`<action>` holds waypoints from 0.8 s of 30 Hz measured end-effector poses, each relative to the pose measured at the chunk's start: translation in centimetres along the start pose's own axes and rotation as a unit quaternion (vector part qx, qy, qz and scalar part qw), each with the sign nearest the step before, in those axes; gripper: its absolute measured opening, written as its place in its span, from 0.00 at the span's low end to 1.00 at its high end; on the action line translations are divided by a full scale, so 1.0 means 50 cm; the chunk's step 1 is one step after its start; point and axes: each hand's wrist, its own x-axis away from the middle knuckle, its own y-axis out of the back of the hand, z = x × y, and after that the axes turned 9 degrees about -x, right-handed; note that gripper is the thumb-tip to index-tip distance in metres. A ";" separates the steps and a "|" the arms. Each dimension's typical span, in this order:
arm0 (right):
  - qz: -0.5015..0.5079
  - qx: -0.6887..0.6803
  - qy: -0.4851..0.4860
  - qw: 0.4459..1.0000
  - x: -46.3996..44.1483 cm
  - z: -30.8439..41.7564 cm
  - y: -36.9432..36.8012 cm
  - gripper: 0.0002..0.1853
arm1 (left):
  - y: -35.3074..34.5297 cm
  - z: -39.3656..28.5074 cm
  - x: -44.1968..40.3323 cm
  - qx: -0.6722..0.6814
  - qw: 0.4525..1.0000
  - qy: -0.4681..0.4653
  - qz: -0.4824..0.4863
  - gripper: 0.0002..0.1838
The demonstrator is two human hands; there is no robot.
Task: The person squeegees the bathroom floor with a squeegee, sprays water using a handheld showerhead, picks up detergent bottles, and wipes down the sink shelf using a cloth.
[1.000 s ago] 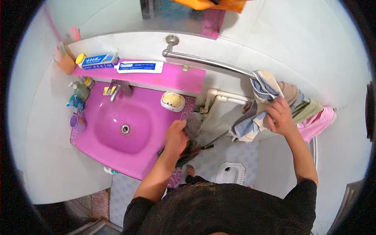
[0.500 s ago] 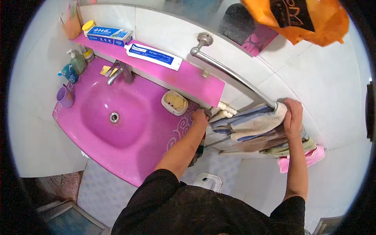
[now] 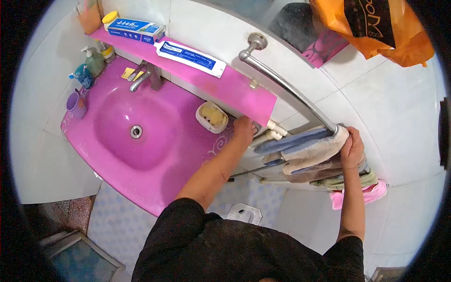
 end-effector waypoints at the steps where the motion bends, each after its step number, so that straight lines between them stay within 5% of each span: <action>1: -0.001 -0.004 -0.001 1.000 0.003 -0.004 -0.001 0.11 | 0.002 0.003 -0.003 0.001 1.000 -0.003 0.000 0.07; 4: 0.005 -0.012 -0.010 1.000 0.001 0.002 -0.002 0.11 | 0.060 0.077 -0.063 0.074 0.997 0.014 0.003 0.05; 6: 0.010 -0.019 -0.016 1.000 -0.001 0.003 -0.003 0.11 | 0.142 0.151 -0.155 0.088 0.986 0.033 0.138 0.07; 10: 0.003 0.002 -0.003 1.000 0.004 0.001 -0.006 0.12 | 0.104 0.136 -0.164 -0.289 0.946 0.003 -0.148 0.08; 15: -0.010 0.004 -0.007 1.000 0.003 0.001 -0.001 0.12 | 0.093 0.143 -0.185 -0.377 0.883 -0.037 -0.278 0.11; 19: -0.005 0.016 -0.031 0.999 0.006 0.001 0.001 0.12 | 0.123 0.167 -0.220 -0.440 0.824 -0.159 -0.319 0.12; 20: -0.004 0.011 -0.029 1.000 0.005 0.003 0.002 0.12 | 0.133 0.167 -0.235 -0.010 0.970 -0.171 -0.173 0.13; 21: -0.002 0.007 -0.027 1.000 0.005 0.004 0.002 0.12 | 0.138 0.162 -0.244 0.423 0.895 -0.144 0.011 0.13; 24: -0.006 0.022 -0.045 0.999 0.009 0.003 0.001 0.12 | 0.116 0.131 -0.225 0.340 0.912 -0.187 -0.132 0.13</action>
